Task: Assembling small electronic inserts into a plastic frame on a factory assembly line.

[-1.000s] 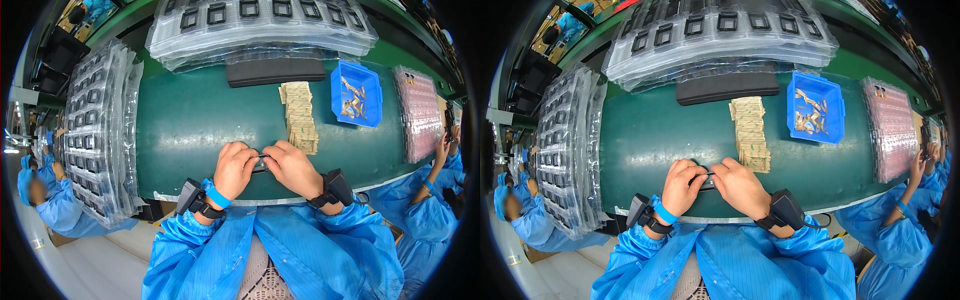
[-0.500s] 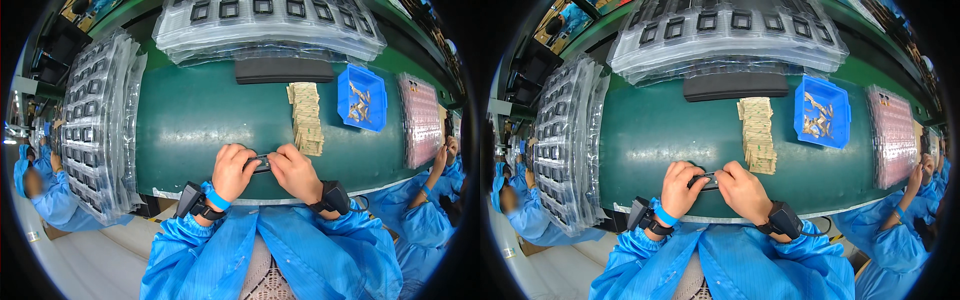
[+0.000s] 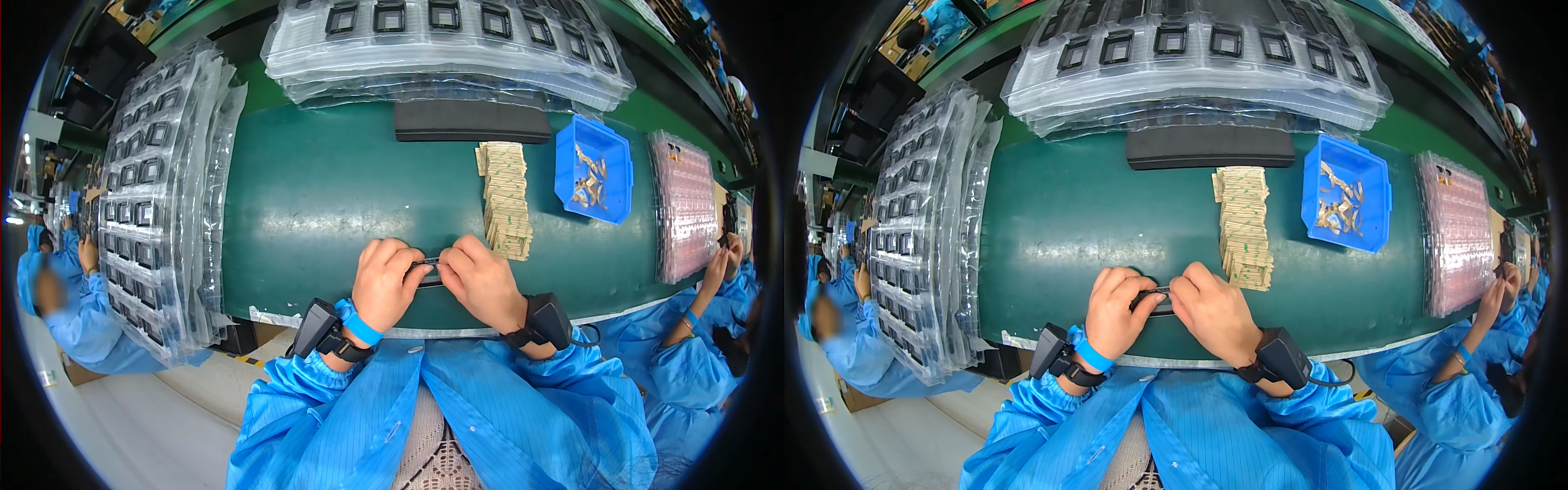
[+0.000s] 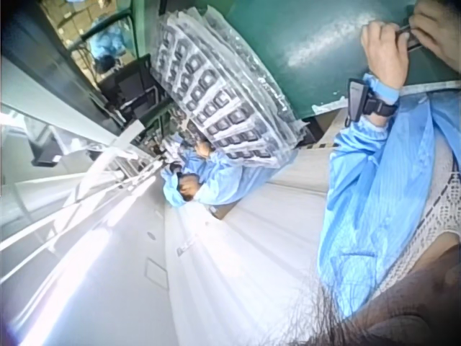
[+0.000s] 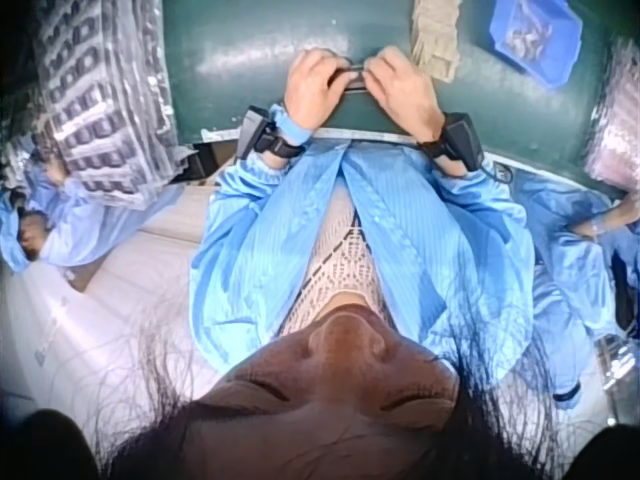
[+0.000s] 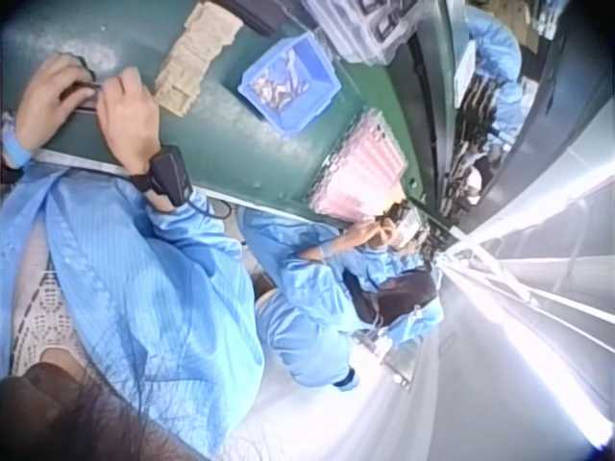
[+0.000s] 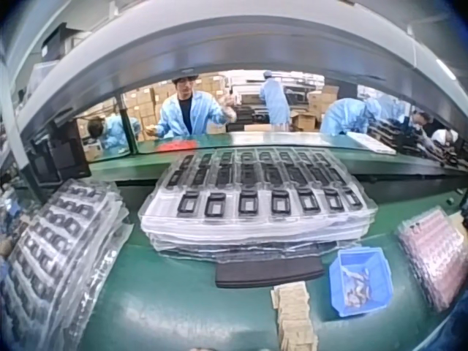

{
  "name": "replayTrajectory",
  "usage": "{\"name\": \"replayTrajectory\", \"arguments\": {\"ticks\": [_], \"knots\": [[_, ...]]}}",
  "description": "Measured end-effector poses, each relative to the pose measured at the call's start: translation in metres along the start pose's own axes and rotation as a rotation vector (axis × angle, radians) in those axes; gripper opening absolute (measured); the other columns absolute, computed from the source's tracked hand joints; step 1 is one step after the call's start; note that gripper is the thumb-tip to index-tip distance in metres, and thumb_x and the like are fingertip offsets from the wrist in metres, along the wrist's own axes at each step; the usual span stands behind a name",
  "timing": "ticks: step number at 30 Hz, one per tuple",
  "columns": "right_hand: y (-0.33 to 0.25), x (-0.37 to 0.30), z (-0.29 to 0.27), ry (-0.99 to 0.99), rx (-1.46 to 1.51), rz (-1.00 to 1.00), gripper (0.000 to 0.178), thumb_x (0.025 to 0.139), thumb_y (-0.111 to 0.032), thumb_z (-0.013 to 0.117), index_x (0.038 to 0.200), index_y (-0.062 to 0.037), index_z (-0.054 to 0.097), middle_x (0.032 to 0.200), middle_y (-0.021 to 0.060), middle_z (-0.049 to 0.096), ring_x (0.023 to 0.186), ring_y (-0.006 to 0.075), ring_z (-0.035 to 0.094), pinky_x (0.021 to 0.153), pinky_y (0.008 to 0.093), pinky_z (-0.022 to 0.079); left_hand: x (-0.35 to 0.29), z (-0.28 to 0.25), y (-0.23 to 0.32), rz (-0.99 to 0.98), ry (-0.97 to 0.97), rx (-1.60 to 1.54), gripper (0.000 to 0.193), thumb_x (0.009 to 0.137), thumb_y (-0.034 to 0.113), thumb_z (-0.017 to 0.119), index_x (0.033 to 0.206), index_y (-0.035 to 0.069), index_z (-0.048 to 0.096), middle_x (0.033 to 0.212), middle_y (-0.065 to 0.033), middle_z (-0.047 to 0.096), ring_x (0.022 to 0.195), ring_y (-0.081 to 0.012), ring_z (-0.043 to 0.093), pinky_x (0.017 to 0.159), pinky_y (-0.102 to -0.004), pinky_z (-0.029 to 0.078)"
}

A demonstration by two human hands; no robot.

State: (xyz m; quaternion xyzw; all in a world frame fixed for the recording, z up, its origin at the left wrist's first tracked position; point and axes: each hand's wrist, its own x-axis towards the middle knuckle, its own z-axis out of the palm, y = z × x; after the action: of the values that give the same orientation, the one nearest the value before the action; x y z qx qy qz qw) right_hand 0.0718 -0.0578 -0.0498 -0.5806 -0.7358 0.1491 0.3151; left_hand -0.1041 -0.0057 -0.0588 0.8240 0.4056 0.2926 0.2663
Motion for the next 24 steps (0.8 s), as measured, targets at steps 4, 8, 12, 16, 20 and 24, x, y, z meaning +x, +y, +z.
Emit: {"name": "replayTrajectory", "arguments": {"ticks": [4,8,12,16,20,24], "knots": [[0.0,0.003,-0.001,-0.024,-0.003,-0.018,0.012,0.081,-0.008,0.068,0.087,-0.0061,0.058,0.087,0.0082,0.049,0.068,0.0258,0.061,0.055,0.038,0.05,-0.001,-0.001,-0.001,0.014,0.01,0.003,0.03,0.068,0.01,0.081,0.094,0.004,0.067,0.089,-0.0094,0.061,0.086,-0.0294,0.057,0.076,-0.0391,0.047],[0.002,0.002,-0.001,-0.046,-0.024,-0.008,0.012,0.081,-0.007,0.068,0.087,-0.006,0.058,0.087,0.0086,0.05,0.068,0.0266,0.061,0.056,0.0386,0.05,-0.001,-0.013,0.011,0.001,-0.03,-0.037,0.061,0.063,0.017,0.086,0.118,0.005,0.061,0.098,-0.0107,0.063,0.096,-0.032,0.056,0.086,-0.0409,0.046],[0.002,0.001,0.0,-0.041,-0.03,-0.016,0.011,0.081,-0.008,0.068,0.088,-0.0064,0.058,0.087,0.0084,0.05,0.069,0.0266,0.061,0.056,0.039,0.05,-0.014,-0.007,0.0,0.041,-0.087,0.027,0.077,0.06,0.018,0.088,0.127,0.004,0.054,0.101,-0.0104,0.065,0.1,-0.0327,0.056,0.09,-0.0418,0.046],[0.007,-0.004,0.005,-0.005,-0.044,-0.012,0.014,0.08,-0.01,0.071,0.091,-0.0074,0.062,0.087,0.0066,0.053,0.071,0.025,0.06,0.055,0.0365,0.05,-0.018,-0.004,0.0,-0.009,-0.032,-0.041,0.082,0.059,0.015,0.089,0.131,0.004,0.05,0.103,-0.0104,0.067,0.102,-0.0316,0.056,0.09,-0.0417,0.046],[0.009,-0.007,0.008,0.065,0.007,-0.024,0.013,0.08,-0.011,0.07,0.09,-0.0084,0.062,0.088,0.0064,0.051,0.068,0.0247,0.061,0.057,0.0365,0.051,-0.019,-0.002,-0.001,-0.027,-0.007,-0.046,0.084,0.059,0.015,0.089,0.132,0.003,0.049,0.103,-0.0106,0.067,0.101,-0.0302,0.057,0.089,-0.0408,0.047],[0.009,-0.007,0.008,0.098,0.047,0.006,0.01,0.08,-0.01,0.07,0.087,-0.0083,0.063,0.087,0.0058,0.053,0.068,0.0235,0.06,0.056,0.0356,0.051,-0.019,-0.002,0.0,-0.025,0.0,-0.045,0.086,0.058,0.014,0.09,0.132,0.003,0.048,0.103,-0.0108,0.067,0.1,-0.0297,0.058,0.088,-0.0402,0.048]]}}
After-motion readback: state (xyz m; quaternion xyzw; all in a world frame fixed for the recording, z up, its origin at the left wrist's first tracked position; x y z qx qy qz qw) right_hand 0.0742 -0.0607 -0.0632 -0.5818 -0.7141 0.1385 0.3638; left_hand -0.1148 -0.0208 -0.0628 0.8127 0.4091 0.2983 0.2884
